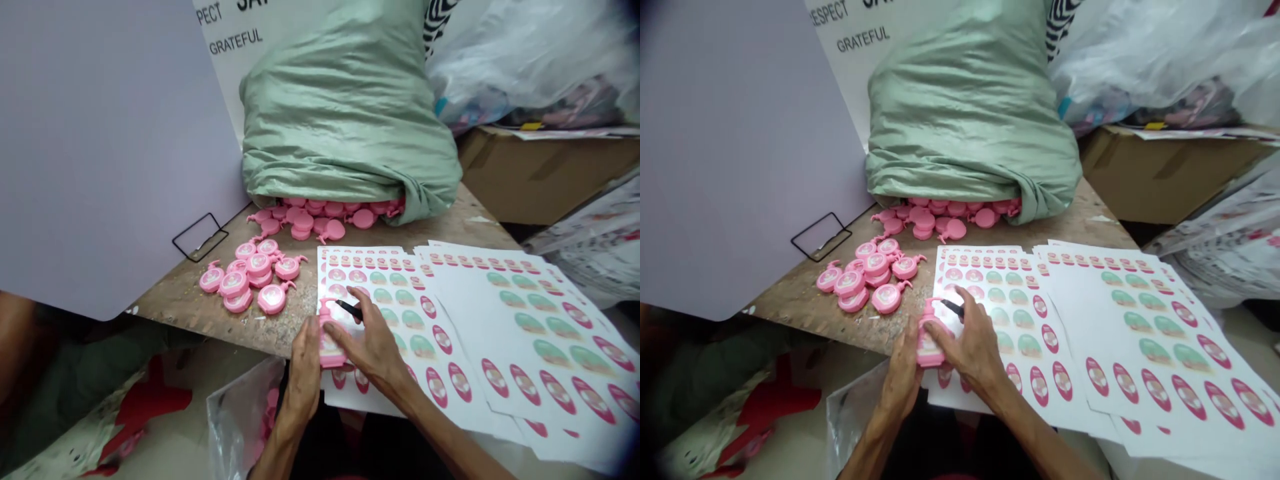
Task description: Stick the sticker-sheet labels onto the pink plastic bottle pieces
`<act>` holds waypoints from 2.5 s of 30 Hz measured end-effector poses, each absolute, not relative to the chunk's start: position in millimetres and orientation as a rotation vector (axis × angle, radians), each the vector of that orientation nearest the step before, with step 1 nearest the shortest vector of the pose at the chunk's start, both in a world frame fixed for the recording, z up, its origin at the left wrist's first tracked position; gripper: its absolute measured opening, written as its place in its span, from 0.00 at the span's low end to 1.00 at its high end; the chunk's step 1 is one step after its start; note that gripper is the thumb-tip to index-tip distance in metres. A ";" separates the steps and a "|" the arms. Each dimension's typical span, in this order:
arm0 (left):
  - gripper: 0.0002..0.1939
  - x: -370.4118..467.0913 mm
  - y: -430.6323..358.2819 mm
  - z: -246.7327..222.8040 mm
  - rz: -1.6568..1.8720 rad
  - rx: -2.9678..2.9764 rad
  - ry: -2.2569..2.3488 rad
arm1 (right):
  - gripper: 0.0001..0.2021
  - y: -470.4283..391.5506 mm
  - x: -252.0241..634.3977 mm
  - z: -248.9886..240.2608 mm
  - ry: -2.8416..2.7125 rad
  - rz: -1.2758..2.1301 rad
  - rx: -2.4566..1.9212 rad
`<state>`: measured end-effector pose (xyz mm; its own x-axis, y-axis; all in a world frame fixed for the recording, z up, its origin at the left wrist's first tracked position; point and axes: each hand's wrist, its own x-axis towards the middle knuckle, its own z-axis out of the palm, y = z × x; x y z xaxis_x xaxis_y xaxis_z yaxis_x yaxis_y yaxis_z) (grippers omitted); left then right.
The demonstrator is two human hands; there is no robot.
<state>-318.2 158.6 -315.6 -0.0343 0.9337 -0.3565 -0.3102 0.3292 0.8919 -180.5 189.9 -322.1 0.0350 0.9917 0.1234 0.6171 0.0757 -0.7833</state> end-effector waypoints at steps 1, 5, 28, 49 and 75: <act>0.18 -322.9 163.9 -314.2 1.143 0.738 1.255 | 0.34 203.0 -174.3 -326.3 -1.661 0.693 -1.636; 0.18 -362.2 204.4 -304.4 1.265 1.079 1.702 | 0.26 285.4 -142.1 -333.7 -1.726 0.642 -1.712; 0.23 -313.1 223.7 -307.8 0.999 0.720 0.776 | 0.28 252.5 -140.9 -300.6 -1.372 2.039 -1.214; 0.23 -278.3 205.2 -339.5 1.017 0.813 1.187 | 0.08 213.7 -96.8 -360.4 -2.054 0.073 -1.701; 0.22 -284.0 207.7 -350.9 1.024 0.959 1.217 | 0.10 215.2 -97.3 -358.3 -2.036 0.117 -1.674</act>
